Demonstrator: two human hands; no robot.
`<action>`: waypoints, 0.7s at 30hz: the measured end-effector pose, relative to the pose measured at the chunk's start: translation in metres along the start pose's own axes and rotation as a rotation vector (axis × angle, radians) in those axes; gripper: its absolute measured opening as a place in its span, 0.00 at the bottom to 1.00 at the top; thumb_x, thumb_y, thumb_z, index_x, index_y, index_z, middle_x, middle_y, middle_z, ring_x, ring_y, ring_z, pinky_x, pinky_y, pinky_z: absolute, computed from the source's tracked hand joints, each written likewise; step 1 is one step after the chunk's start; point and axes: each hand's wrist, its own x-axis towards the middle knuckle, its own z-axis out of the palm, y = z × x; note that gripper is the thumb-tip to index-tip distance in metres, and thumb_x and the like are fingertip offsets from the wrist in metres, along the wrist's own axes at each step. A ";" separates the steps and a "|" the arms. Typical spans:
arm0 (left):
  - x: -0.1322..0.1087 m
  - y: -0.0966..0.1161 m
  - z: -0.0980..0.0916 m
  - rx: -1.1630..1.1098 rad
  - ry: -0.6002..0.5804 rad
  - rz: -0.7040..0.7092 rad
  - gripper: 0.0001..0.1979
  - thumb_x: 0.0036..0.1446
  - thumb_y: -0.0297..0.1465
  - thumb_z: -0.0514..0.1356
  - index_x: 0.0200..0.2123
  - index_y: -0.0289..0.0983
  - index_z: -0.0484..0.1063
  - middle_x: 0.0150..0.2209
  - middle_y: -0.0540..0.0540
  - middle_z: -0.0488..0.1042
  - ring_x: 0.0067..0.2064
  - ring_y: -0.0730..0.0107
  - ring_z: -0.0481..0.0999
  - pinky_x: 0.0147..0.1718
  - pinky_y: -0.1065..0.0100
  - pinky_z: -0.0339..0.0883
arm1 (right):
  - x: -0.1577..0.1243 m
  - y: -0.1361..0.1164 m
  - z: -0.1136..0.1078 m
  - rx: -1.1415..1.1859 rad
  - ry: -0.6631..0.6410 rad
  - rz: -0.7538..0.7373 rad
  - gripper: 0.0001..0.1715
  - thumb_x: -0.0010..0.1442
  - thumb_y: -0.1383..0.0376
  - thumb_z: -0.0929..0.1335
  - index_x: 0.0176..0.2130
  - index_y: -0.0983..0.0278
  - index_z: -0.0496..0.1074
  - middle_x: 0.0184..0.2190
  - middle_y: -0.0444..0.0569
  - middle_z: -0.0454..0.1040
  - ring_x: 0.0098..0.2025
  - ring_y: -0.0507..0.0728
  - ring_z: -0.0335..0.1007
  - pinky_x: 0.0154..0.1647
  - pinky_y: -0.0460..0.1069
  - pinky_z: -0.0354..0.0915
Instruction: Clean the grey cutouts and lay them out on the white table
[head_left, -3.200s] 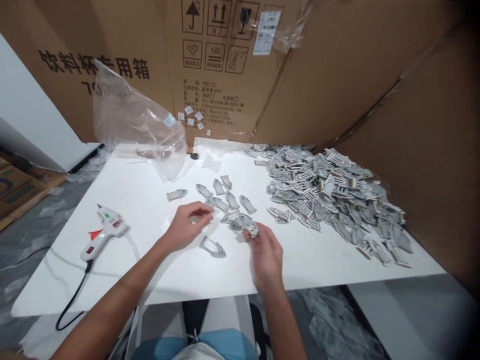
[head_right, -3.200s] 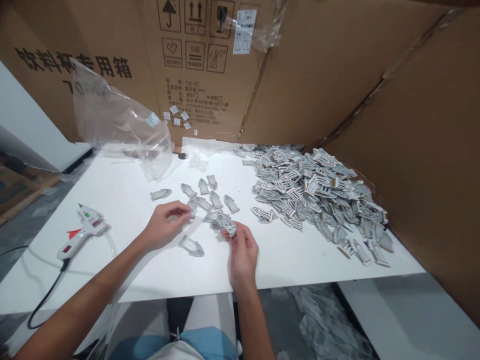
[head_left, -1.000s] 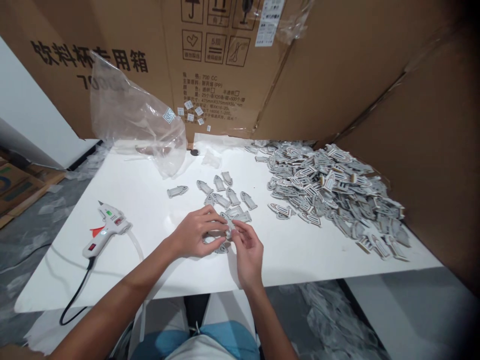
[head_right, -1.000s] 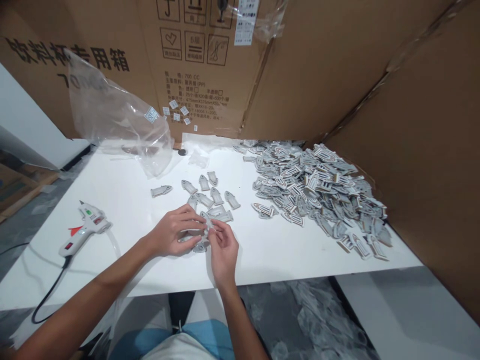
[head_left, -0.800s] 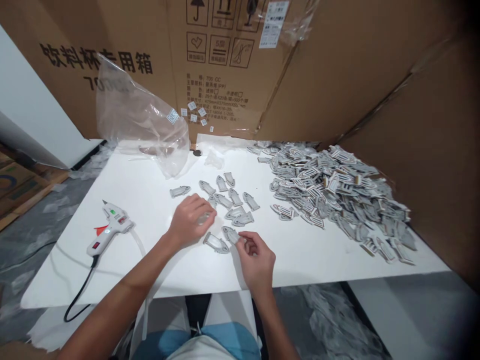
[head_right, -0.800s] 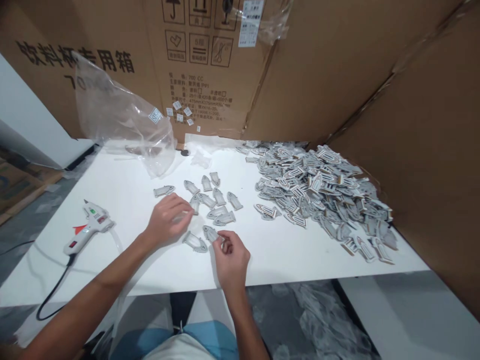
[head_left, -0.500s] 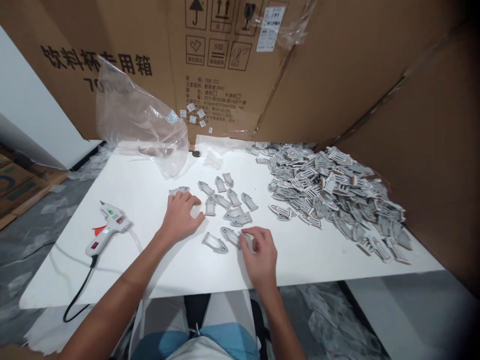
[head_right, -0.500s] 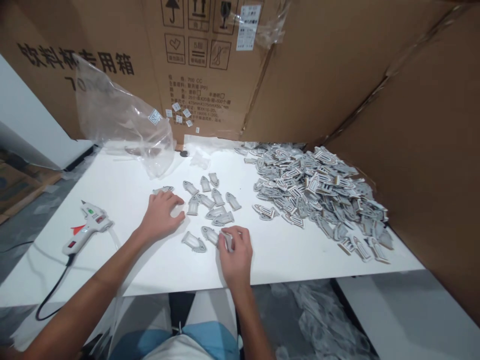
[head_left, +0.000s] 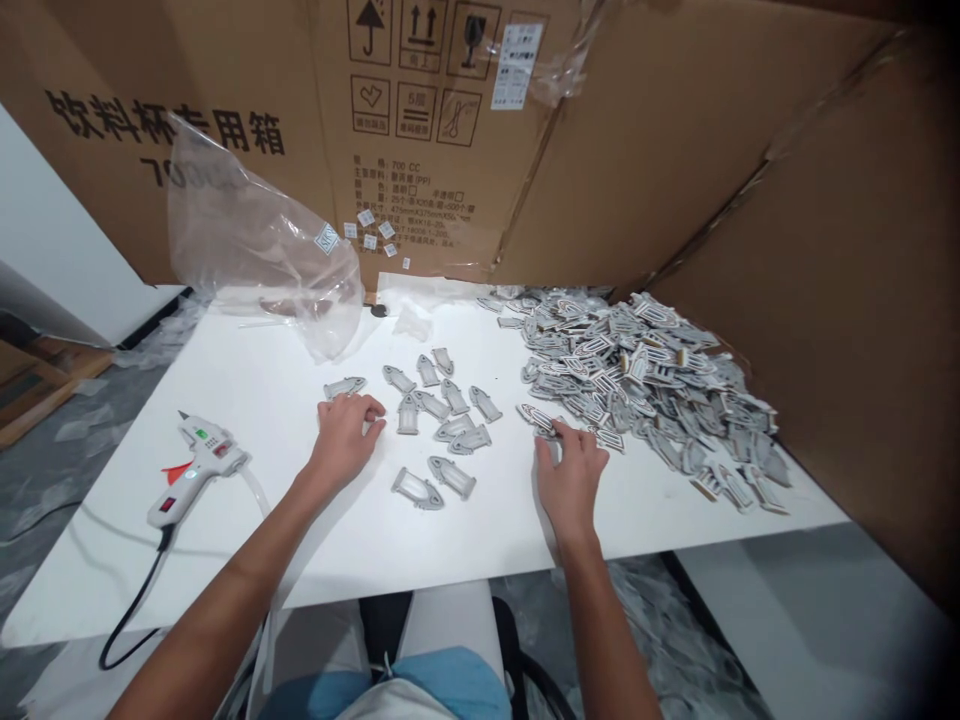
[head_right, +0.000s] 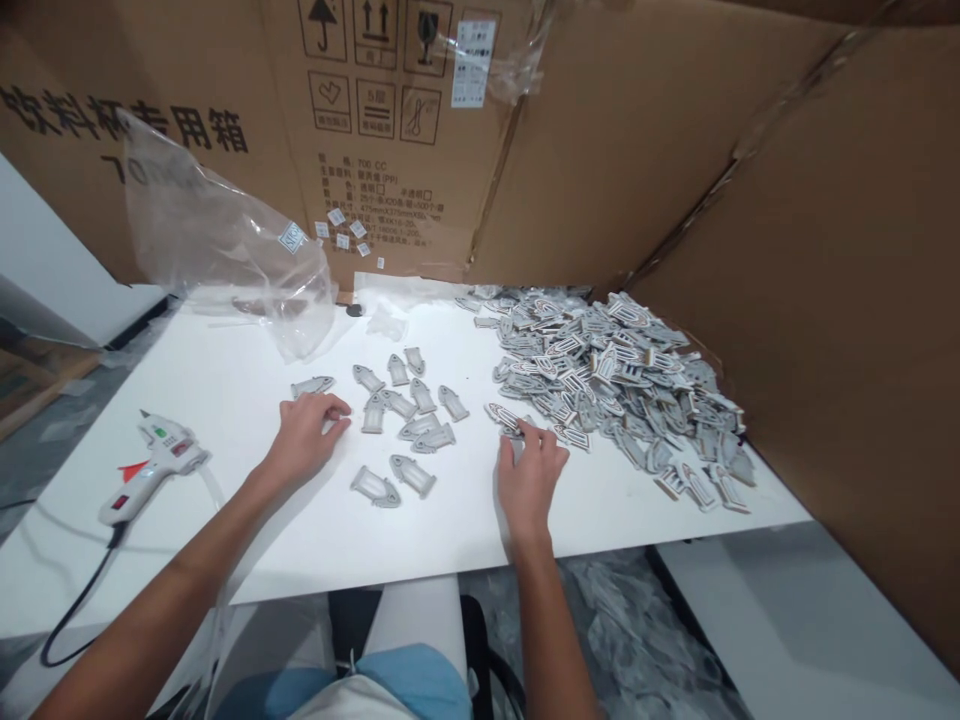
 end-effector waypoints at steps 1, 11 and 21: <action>0.000 0.000 0.001 -0.023 0.012 -0.018 0.05 0.67 0.31 0.62 0.43 0.43 0.78 0.38 0.45 0.81 0.47 0.50 0.76 0.54 0.45 0.59 | 0.000 -0.001 0.000 0.008 0.008 0.006 0.16 0.69 0.56 0.65 0.50 0.63 0.74 0.52 0.63 0.74 0.56 0.70 0.66 0.64 0.67 0.58; 0.008 0.010 -0.010 -0.279 0.197 -0.202 0.07 0.65 0.38 0.65 0.39 0.44 0.82 0.32 0.52 0.79 0.29 0.66 0.70 0.32 0.65 0.65 | -0.003 -0.006 -0.007 0.129 0.042 0.081 0.13 0.66 0.53 0.69 0.36 0.60 0.70 0.45 0.58 0.78 0.47 0.65 0.71 0.52 0.59 0.67; 0.006 0.016 -0.012 -0.375 0.320 -0.250 0.12 0.66 0.45 0.66 0.37 0.44 0.81 0.27 0.52 0.78 0.27 0.66 0.76 0.31 0.65 0.70 | -0.002 -0.009 -0.010 0.147 0.058 0.157 0.18 0.69 0.57 0.65 0.50 0.65 0.77 0.41 0.56 0.78 0.39 0.62 0.70 0.49 0.59 0.66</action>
